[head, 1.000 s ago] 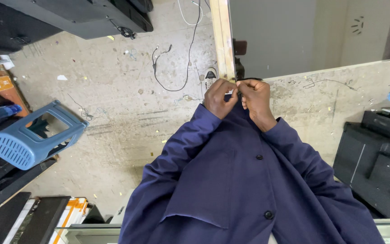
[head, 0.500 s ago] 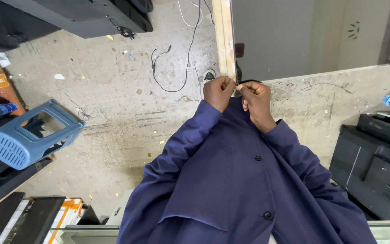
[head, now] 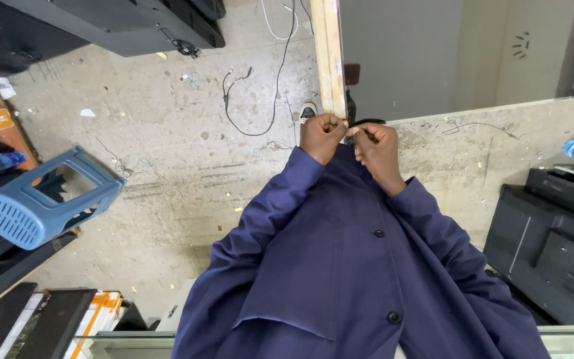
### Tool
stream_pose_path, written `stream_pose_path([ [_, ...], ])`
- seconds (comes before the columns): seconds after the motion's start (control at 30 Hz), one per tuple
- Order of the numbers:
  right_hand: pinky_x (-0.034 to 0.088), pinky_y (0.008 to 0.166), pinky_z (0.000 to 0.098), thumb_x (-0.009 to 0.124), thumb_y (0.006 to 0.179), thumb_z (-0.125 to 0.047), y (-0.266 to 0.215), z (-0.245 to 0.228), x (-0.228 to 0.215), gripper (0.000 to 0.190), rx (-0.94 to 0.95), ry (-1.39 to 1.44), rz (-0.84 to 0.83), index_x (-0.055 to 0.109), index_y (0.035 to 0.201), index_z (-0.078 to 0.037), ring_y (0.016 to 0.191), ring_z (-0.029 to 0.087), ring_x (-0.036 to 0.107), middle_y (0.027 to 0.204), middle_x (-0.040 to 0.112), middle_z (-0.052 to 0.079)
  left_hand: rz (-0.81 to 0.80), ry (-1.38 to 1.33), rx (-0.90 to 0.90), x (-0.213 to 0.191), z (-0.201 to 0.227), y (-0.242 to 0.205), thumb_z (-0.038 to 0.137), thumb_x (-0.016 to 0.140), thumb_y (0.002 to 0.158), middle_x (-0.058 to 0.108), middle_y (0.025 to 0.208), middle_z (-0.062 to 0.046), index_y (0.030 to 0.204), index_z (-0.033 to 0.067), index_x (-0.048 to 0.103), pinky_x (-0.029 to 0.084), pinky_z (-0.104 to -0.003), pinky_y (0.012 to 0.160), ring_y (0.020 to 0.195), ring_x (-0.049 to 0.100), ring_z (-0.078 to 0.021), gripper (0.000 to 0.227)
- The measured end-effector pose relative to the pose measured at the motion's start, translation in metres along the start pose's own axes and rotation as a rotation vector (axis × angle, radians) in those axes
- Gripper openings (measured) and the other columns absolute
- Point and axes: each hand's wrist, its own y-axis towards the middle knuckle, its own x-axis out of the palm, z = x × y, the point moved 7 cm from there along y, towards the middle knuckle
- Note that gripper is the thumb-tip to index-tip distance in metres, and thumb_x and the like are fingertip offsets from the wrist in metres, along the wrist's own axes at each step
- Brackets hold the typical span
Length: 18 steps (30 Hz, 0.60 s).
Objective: Repairing a television screen by securing the edge connectors and frame.
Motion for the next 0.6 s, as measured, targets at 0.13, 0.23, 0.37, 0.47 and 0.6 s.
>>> stream_pose_path([
  [0.13, 0.043, 0.034, 0.0185, 0.056, 0.097, -0.001, 0.003, -0.011, -0.003, 0.018, -0.003, -0.051, 0.037, 0.071, 0.093, 0.007, 0.041, 0.012, 0.056, 0.049, 0.055, 0.012, 0.005, -0.067, 0.029, -0.004, 0.015, -0.010, 0.018, 0.071, 0.075, 0.056, 0.045, 0.001, 0.071, 0.0117, 0.071, 0.044, -0.020, 0.050, 0.047, 0.055, -0.0075, 0.007],
  [0.23, 0.043, 0.034, 0.0174, 0.054, 0.098, -0.002, 0.002, -0.025, 0.005, 0.019, 0.043, -0.013, -0.008, 0.069, 0.099, 0.010, 0.043, 0.010, 0.056, 0.051, 0.056, 0.012, -0.005, -0.063, 0.033, -0.006, 0.024, -0.017, 0.018, 0.071, 0.075, 0.055, 0.044, 0.002, 0.070, 0.0143, 0.071, 0.044, -0.020, 0.049, 0.045, 0.055, -0.0076, 0.007],
  [0.37, 0.043, 0.032, 0.0187, 0.061, 0.094, -0.006, 0.004, -0.025, 0.012, 0.019, 0.128, 0.032, 0.011, 0.067, 0.099, 0.011, 0.041, 0.009, 0.055, 0.050, 0.055, 0.011, -0.021, -0.022, 0.060, -0.013, 0.044, -0.031, 0.016, 0.070, 0.076, 0.055, 0.044, 0.002, 0.070, 0.0134, 0.070, 0.044, -0.021, 0.050, 0.046, 0.055, -0.0079, 0.006],
  [0.47, 0.042, 0.031, 0.0189, 0.065, 0.091, -0.007, 0.006, -0.013, 0.009, 0.017, 0.184, 0.085, 0.041, 0.068, 0.097, 0.008, 0.040, 0.009, 0.054, 0.049, 0.053, 0.008, -0.034, -0.030, 0.069, -0.012, 0.045, -0.035, 0.014, 0.070, 0.078, 0.055, 0.044, 0.000, 0.071, 0.0119, 0.070, 0.045, -0.021, 0.049, 0.045, 0.055, -0.0084, 0.007],
  [0.6, 0.041, 0.031, 0.0174, 0.067, 0.090, -0.007, 0.006, 0.001, 0.005, 0.012, 0.213, 0.149, 0.056, 0.069, 0.093, 0.004, 0.039, 0.007, 0.053, 0.048, 0.050, 0.005, -0.085, -0.128, 0.065, -0.012, 0.052, -0.038, 0.015, 0.070, 0.080, 0.054, 0.043, -0.003, 0.073, 0.0081, 0.070, 0.046, -0.022, 0.049, 0.045, 0.054, -0.0092, 0.010],
])
